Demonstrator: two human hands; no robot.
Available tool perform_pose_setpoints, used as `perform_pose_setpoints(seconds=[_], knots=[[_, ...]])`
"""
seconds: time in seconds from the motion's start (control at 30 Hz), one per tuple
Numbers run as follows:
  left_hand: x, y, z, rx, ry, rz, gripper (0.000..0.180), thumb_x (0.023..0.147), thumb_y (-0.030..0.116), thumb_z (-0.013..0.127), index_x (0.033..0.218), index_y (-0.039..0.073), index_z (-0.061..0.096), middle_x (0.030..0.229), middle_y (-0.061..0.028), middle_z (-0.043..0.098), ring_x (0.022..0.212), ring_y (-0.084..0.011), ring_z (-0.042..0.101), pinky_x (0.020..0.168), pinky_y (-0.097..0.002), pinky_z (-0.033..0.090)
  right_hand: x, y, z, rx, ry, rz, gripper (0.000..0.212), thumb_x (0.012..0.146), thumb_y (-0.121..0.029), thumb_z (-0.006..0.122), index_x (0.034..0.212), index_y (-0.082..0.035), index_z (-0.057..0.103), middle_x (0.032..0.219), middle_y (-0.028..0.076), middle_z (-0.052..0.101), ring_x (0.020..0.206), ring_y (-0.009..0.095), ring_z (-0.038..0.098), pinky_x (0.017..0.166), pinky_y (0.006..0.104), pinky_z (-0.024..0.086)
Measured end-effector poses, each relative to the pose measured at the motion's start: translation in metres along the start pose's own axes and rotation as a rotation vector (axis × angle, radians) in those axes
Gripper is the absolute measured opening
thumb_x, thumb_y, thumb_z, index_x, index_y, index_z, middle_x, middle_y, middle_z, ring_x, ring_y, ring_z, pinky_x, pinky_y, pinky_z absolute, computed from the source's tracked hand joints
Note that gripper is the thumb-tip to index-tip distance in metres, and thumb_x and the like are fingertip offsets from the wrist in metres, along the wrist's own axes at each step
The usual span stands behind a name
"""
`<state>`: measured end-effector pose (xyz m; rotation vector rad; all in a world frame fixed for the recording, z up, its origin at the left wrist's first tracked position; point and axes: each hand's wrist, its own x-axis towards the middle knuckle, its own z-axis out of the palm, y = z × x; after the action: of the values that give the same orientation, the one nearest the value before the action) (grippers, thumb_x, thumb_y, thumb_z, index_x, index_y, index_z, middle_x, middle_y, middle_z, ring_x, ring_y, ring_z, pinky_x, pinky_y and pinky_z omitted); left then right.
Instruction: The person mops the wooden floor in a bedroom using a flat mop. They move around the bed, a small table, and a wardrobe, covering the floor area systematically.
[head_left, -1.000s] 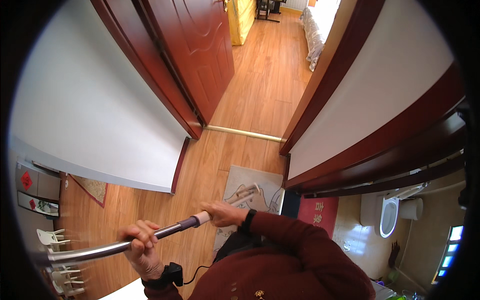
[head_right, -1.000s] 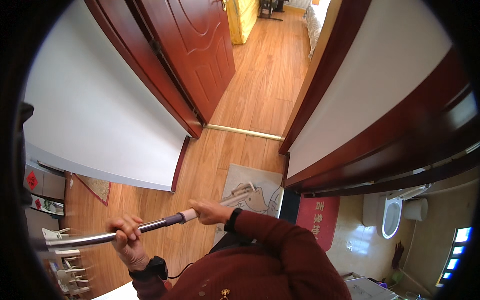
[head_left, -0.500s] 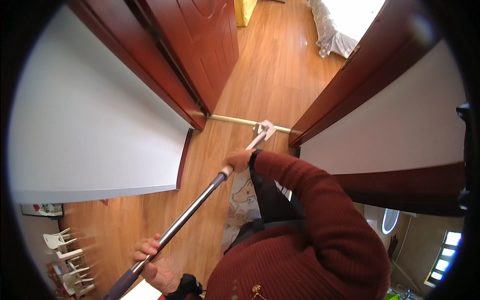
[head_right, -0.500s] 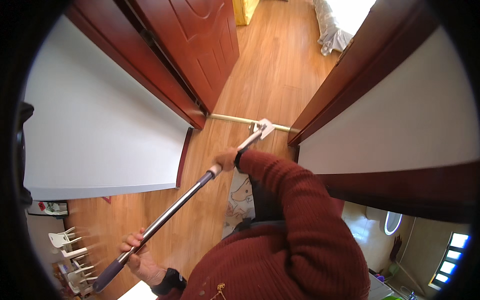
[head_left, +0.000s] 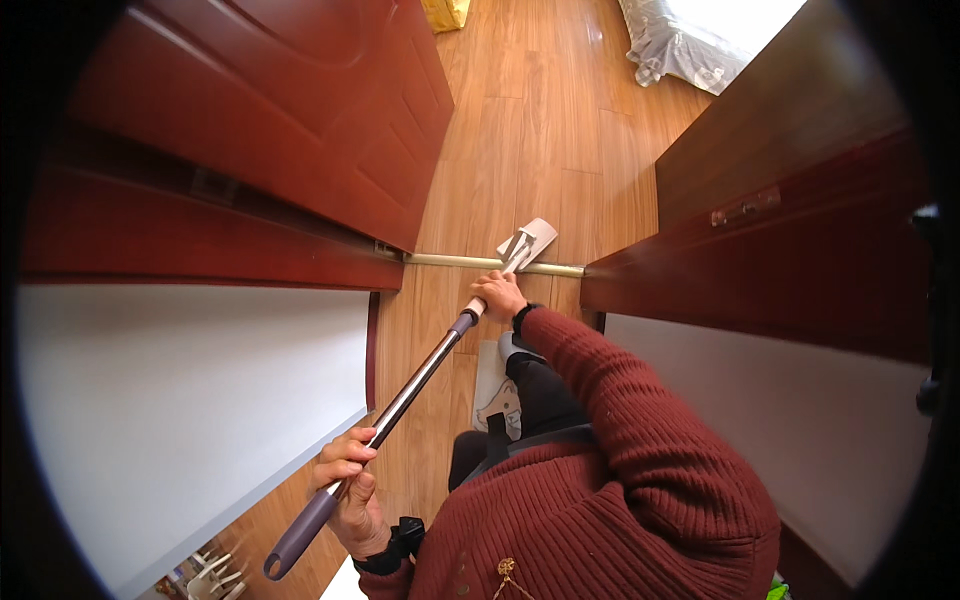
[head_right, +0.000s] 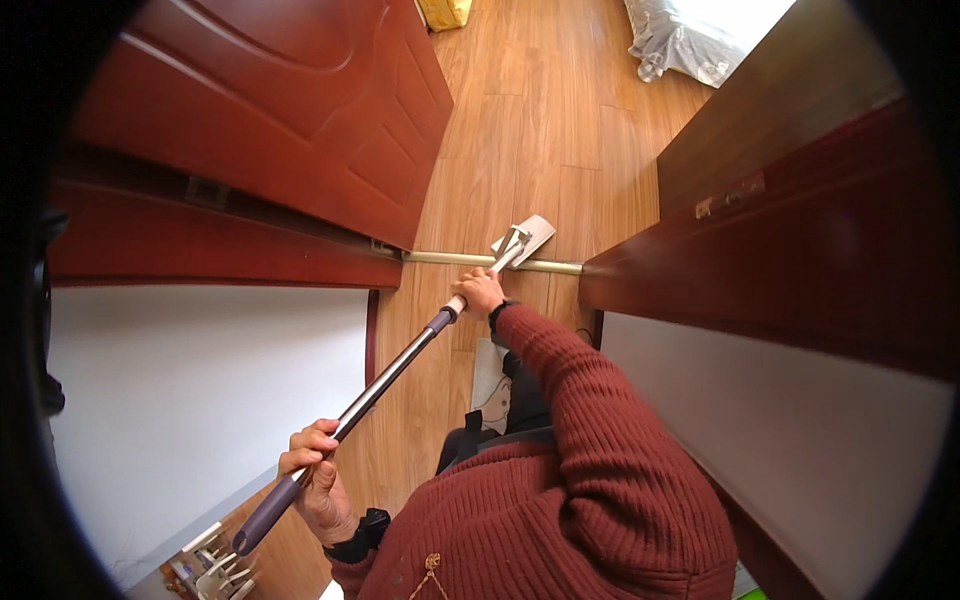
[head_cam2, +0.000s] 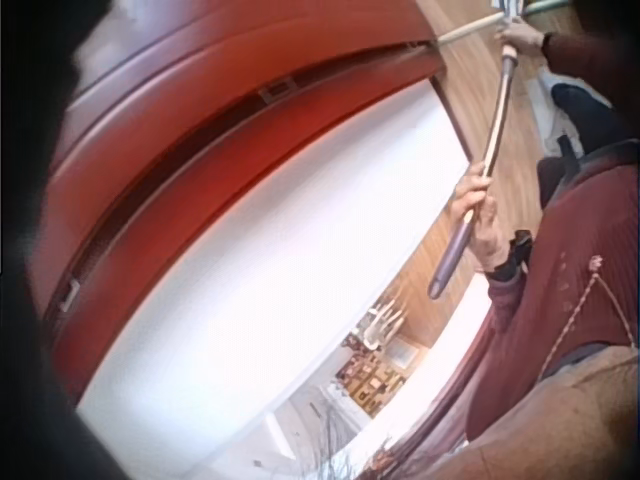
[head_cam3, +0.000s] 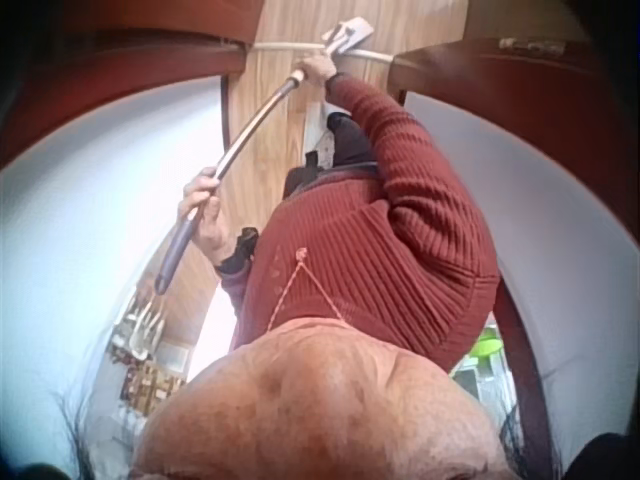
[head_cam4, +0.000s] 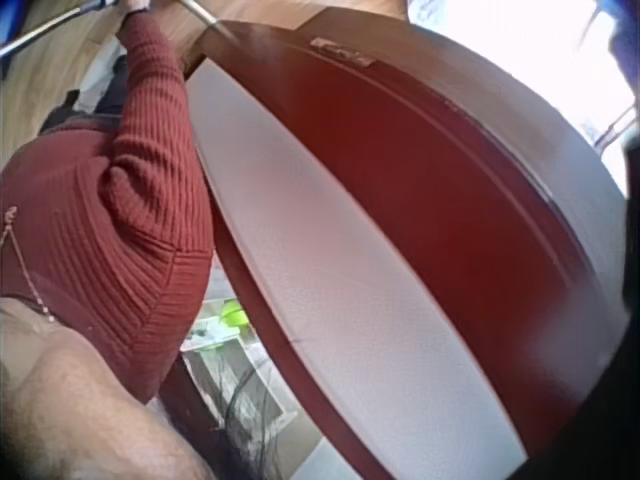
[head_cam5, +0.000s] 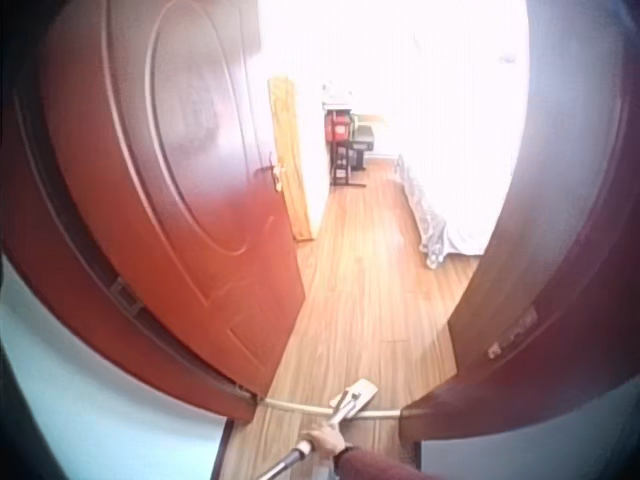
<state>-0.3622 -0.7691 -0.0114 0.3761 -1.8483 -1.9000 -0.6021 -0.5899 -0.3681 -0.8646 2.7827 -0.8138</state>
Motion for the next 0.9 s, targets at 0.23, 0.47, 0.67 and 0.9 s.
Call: perform_pose_setpoints(seconds=[0.23,0.47,0.67,0.9], knots=[[0.097,-0.004,0.077,-0.071,-0.288,0.009,0.02,0.082,0.009,0.081,0.091,0.005,0.063,0.086,-0.0115,0.066,0.1,-0.038,0.067,0.093,-0.0507,0.051,0.03,0.002,0.011,2.11,0.062,1.285,0.102,0.093,-0.057,0.064,0.154,0.0,0.007,0.15,0.035,0.029,0.123,0.049,0.055,0.097,0.0615,0.047],[0.191,0.001,0.108,-0.023,-0.56,0.054,0.021,0.083,0.011,0.08,0.089,0.004,0.062,0.082,-0.013,0.068,0.096,-0.0391,0.07,0.102,-0.0571,0.048,0.101,-0.002,-0.017,2.145,0.142,1.118,0.024,0.092,0.006,0.06,0.109,0.005,0.042,0.101,0.018,0.056,0.087,0.031,0.066,0.075,0.0468,0.06],[0.299,-0.033,0.142,-0.173,-0.647,0.137,0.018,0.079,0.003,0.081,0.09,0.003,0.066,0.086,-0.0149,0.072,0.098,-0.0432,0.07,0.101,-0.0577,0.046,0.206,0.064,-0.083,2.085,0.406,0.938,0.022,0.094,0.006,0.057,0.111,0.013,0.045,0.106,0.024,0.058,0.092,0.033,0.067,0.084,0.045,0.061],[0.445,-0.123,0.247,-0.186,-0.848,0.092,0.019,0.081,-0.008,0.073,0.096,0.003,0.068,0.115,-0.0158,0.07,0.125,-0.0338,0.058,0.111,-0.0476,0.04,0.341,0.124,-0.166,2.342,0.527,0.716,0.019,0.096,-0.014,0.067,0.102,-0.002,0.054,0.1,0.012,0.064,0.092,0.032,0.069,0.083,0.0461,0.06]])
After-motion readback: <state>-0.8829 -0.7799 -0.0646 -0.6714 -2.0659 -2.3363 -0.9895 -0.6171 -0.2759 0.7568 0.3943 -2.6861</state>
